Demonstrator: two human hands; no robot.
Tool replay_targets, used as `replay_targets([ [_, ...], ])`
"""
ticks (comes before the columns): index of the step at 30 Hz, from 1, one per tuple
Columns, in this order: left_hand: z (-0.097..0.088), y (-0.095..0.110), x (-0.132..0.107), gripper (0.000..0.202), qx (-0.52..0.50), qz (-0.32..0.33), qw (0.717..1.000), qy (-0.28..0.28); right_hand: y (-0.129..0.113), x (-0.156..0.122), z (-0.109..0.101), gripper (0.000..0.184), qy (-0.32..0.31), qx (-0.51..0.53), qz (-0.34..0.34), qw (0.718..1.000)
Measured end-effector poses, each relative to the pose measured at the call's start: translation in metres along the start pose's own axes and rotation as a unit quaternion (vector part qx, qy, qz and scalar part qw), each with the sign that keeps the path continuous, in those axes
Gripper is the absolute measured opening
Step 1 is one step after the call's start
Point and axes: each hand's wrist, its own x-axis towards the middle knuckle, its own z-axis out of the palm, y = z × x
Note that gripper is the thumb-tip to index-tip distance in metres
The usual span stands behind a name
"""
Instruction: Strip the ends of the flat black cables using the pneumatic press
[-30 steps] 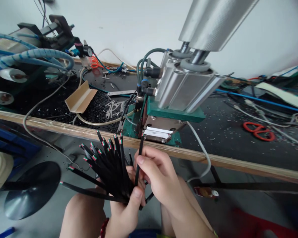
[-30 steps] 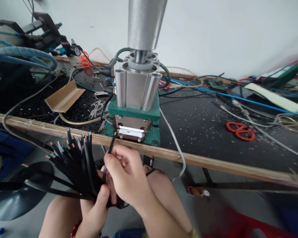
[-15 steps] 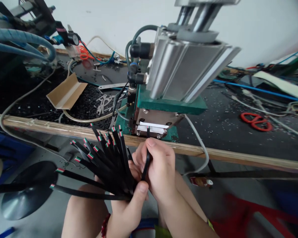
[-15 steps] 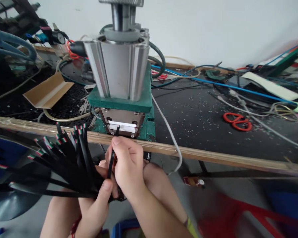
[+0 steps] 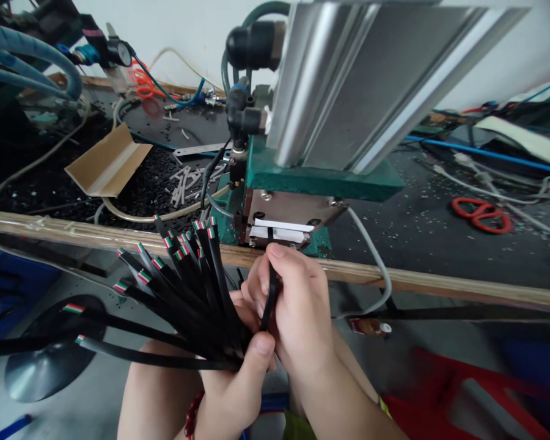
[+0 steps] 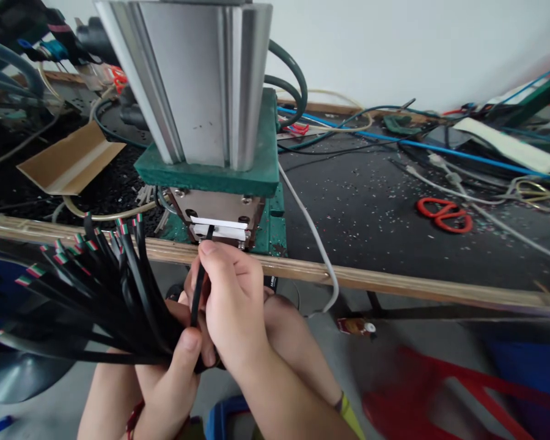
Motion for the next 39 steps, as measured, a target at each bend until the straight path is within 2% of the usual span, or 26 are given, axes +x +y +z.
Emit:
replay_targets([
  [5, 0.001, 0.000, 0.000, 0.035, -0.009, -0.009, 1.000, 0.018, -0.001, 0.000, 0.000, 0.051, 0.007, -0.016, 0.007, 1.000],
  [11, 0.001, -0.001, -0.002, 0.042, -0.007, -0.024, 0.999, 0.024, 0.002, 0.002, -0.006, 0.053, -0.005, -0.054, -0.014, 0.998],
  [16, 0.001, -0.008, -0.004, 0.028, -0.007, -0.017, 0.999, 0.046, 0.007, 0.002, -0.010, 0.055, -0.023, -0.091, -0.043, 0.995],
  [22, -0.013, -0.018, -0.013, 0.026, 0.019, -0.022, 0.999, 0.031, 0.013, -0.003, -0.020, 0.058, -0.108, -0.148, -0.104, 0.977],
  [25, -0.018, -0.019, -0.021, 0.033, 0.028, -0.022, 0.999, 0.026, 0.013, -0.006, -0.024, 0.057, -0.132, -0.163, -0.135, 0.968],
  [28, -0.020, -0.020, -0.025, 0.030, 0.030, -0.020, 0.999, 0.038, 0.013, -0.008, -0.023, 0.057, -0.141, -0.172, -0.153, 0.963],
  [31, -0.021, -0.019, -0.022, 0.028, 0.030, -0.009, 0.999, 0.035, 0.014, -0.008, -0.020, 0.059, -0.122, -0.156, -0.134, 0.971],
  [36, -0.019, -0.011, -0.009, 0.034, 0.029, 0.016, 0.999, 0.020, 0.018, -0.002, -0.015, 0.059, -0.037, -0.091, -0.091, 0.991],
  [39, -0.013, -0.006, -0.002, 0.037, 0.020, 0.024, 0.999, 0.013, 0.017, 0.001, -0.011, 0.059, -0.022, -0.069, -0.087, 0.994],
])
